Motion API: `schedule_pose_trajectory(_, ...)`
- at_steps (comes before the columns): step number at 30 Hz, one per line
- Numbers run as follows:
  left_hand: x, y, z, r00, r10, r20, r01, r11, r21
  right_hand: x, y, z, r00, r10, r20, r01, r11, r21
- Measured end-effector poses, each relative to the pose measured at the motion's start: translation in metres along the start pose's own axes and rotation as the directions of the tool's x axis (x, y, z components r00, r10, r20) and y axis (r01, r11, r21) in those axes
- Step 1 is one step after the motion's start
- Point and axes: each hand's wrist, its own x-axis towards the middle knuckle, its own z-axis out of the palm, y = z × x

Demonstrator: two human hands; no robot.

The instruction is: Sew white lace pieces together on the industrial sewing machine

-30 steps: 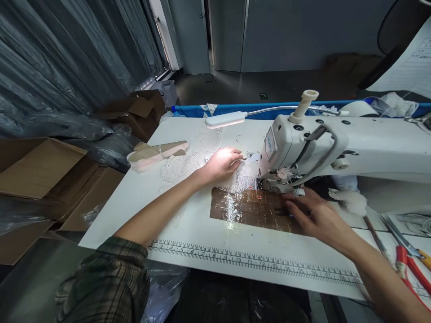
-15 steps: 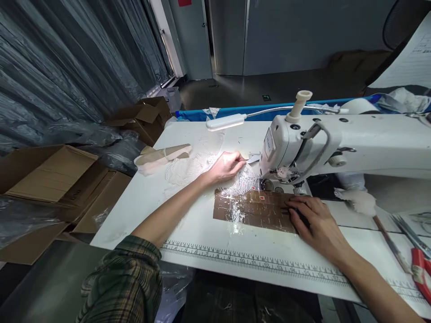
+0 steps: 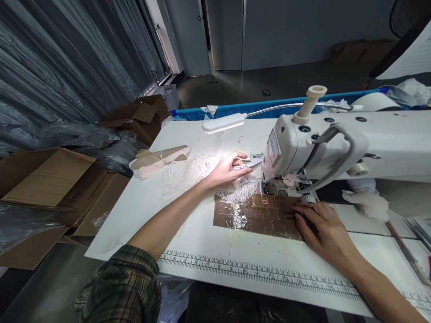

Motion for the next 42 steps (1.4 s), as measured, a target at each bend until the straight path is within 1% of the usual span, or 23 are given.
schedule_pose_trajectory(3, 0.001, -0.001, 0.000, 0.999, -0.033, 0.002, 0.033, 0.990, -0.135, 0.000, 0.000, 0.000, 1.000, 0.001, -0.001, -0.001, 1.000, -0.007)
schedule_pose_trajectory(7, 0.000, -0.001, -0.003, 0.998, -0.061, 0.033, 0.067, 0.974, -0.216, -0.002, 0.001, 0.001, 1.000, 0.004, -0.006, -0.004, 1.000, -0.008)
schedule_pose_trajectory(17, 0.000, -0.003, -0.007, 0.996, 0.006, 0.089, 0.014, 0.976, -0.217, -0.004, 0.003, 0.003, 1.000, 0.000, 0.010, 0.000, 1.000, -0.015)
schedule_pose_trajectory(24, 0.000, -0.004, 0.000, 1.000, -0.004, 0.026, 0.009, 0.978, -0.210, -0.004, 0.003, 0.003, 1.000, -0.001, 0.003, 0.001, 1.000, -0.002)
schedule_pose_trajectory(26, 0.001, -0.007, 0.003, 1.000, 0.016, 0.001, -0.015, 0.989, -0.148, -0.003, 0.003, 0.003, 1.000, -0.002, -0.003, 0.002, 1.000, 0.004)
schedule_pose_trajectory(27, 0.002, -0.009, 0.004, 0.999, 0.035, -0.014, -0.037, 0.995, -0.091, -0.003, 0.004, 0.004, 1.000, -0.008, -0.003, 0.008, 1.000, 0.006)
schedule_pose_trajectory(29, 0.003, -0.010, 0.008, 0.994, 0.087, -0.063, -0.081, 0.992, 0.098, -0.004, 0.006, 0.004, 1.000, -0.014, -0.010, 0.014, 1.000, -0.010)
schedule_pose_trajectory(30, 0.004, -0.009, 0.010, 0.988, 0.122, -0.090, -0.098, 0.968, 0.233, -0.004, 0.007, 0.003, 1.000, -0.008, -0.030, 0.007, 0.999, -0.033)
schedule_pose_trajectory(31, 0.003, -0.007, 0.012, 0.980, 0.164, -0.110, -0.110, 0.917, 0.383, -0.006, 0.009, 0.003, 0.998, 0.001, -0.057, -0.004, 0.998, -0.061)
schedule_pose_trajectory(32, 0.003, -0.004, 0.015, 0.972, 0.207, -0.115, -0.115, 0.838, 0.533, -0.007, 0.011, 0.002, 0.996, 0.004, -0.086, -0.012, 0.996, -0.088)
schedule_pose_trajectory(33, 0.001, 0.001, 0.018, 0.964, 0.248, -0.098, -0.123, 0.738, 0.663, -0.008, 0.014, 0.002, 0.993, 0.008, -0.118, -0.021, 0.993, -0.113)
schedule_pose_trajectory(35, -0.005, 0.012, 0.025, 0.958, 0.286, -0.027, -0.143, 0.555, 0.819, -0.009, 0.017, 0.001, 0.992, -0.013, -0.126, -0.004, 0.991, -0.133)
schedule_pose_trajectory(36, -0.009, 0.017, 0.029, 0.961, 0.276, 0.007, -0.148, 0.492, 0.858, -0.009, 0.019, 0.001, 0.992, -0.011, -0.126, -0.007, 0.991, -0.136)
schedule_pose_trajectory(38, -0.017, 0.026, 0.036, 0.967, 0.246, 0.060, -0.162, 0.420, 0.893, -0.010, 0.019, 0.002, 0.993, -0.010, -0.121, -0.005, 0.992, -0.124)
schedule_pose_trajectory(40, -0.024, 0.032, 0.038, 0.973, 0.218, 0.081, -0.167, 0.414, 0.895, -0.010, 0.019, 0.002, 0.993, -0.010, -0.115, -0.003, 0.994, -0.108)
schedule_pose_trajectory(42, -0.031, 0.037, 0.031, 0.984, 0.166, 0.057, -0.128, 0.454, 0.882, -0.012, 0.019, 0.003, 0.994, -0.009, -0.110, -0.004, 0.994, -0.113)
